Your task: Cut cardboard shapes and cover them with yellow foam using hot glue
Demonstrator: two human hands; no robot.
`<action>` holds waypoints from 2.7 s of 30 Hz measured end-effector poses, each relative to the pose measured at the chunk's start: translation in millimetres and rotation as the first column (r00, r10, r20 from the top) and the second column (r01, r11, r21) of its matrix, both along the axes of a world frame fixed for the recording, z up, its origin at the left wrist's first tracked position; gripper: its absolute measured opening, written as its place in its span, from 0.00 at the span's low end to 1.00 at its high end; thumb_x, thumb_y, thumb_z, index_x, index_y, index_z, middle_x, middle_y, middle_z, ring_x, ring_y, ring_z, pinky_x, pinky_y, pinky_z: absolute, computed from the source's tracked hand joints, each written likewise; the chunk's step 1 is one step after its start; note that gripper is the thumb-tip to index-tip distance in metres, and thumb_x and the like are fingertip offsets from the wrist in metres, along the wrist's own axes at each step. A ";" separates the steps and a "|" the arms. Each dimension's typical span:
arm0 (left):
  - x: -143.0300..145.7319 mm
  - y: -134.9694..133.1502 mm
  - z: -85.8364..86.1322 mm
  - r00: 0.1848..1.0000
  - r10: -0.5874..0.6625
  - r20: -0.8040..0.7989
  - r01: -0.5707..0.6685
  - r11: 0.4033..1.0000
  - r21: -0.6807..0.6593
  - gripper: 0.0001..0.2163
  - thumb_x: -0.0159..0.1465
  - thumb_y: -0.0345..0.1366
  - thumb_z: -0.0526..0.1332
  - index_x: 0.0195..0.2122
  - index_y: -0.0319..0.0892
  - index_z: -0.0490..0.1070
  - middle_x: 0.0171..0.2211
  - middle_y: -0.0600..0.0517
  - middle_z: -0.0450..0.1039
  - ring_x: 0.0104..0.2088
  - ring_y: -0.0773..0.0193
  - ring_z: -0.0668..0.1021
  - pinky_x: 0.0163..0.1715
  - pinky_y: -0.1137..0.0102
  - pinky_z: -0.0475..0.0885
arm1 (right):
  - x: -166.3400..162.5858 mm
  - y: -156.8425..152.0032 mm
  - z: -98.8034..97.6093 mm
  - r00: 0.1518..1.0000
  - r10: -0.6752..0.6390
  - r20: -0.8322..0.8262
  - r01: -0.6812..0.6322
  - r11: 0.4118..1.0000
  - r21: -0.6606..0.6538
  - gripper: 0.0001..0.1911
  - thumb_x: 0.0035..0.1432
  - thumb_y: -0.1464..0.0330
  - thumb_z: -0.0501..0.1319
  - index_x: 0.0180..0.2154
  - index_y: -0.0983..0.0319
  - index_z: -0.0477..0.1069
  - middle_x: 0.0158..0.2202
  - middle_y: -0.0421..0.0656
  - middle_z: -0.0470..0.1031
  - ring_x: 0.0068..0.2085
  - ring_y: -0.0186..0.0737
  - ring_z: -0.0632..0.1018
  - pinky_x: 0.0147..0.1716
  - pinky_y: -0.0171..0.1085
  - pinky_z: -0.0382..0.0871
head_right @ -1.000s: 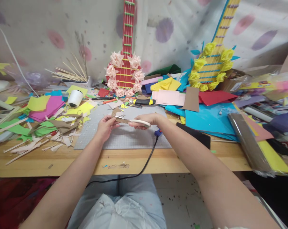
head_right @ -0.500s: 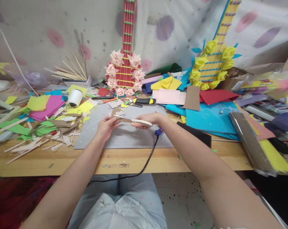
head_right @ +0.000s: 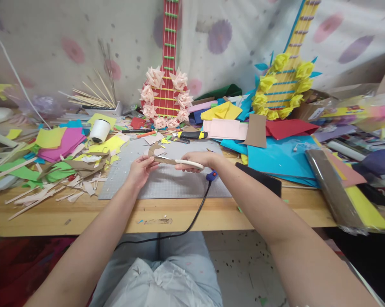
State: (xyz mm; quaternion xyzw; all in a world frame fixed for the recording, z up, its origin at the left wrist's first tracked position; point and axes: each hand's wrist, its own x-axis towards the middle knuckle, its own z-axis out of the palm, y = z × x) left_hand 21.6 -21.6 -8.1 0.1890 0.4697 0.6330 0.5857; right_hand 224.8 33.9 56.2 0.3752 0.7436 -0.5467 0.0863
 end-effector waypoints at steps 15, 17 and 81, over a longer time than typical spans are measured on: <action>0.2 0.5 0.5 0.998 -0.043 0.049 0.044 0.999 -0.021 0.09 0.51 0.21 0.61 0.22 0.38 0.62 0.16 0.55 0.70 0.20 0.68 0.77 0.19 0.78 0.71 | 1.7 -7.2 -5.7 0.997 -0.065 -0.036 0.063 0.996 -0.064 0.26 0.43 0.48 0.63 0.27 0.63 0.60 0.17 0.31 0.54 0.16 0.22 0.56 0.14 0.28 0.47; -0.6 1.0 -1.5 0.998 -0.043 0.048 0.044 0.999 -0.016 0.09 0.51 0.21 0.61 0.22 0.39 0.63 0.16 0.55 0.71 0.20 0.68 0.77 0.20 0.78 0.72 | 1.9 -7.9 -6.7 0.996 -0.074 -0.039 0.072 0.996 -0.061 0.26 0.42 0.48 0.63 0.27 0.63 0.60 0.17 0.31 0.54 0.16 0.23 0.57 0.14 0.28 0.48; 0.2 3.7 -11.1 0.996 -0.014 -0.093 0.039 0.963 0.267 0.16 0.43 0.36 0.70 0.29 0.40 0.65 0.25 0.56 0.75 0.26 0.68 0.78 0.30 0.72 0.73 | 20.7 -6.8 4.6 0.968 -0.017 0.251 -0.149 0.762 0.630 0.26 0.41 0.43 0.58 0.25 0.60 0.62 0.24 0.38 0.66 0.27 0.34 0.66 0.25 0.31 0.50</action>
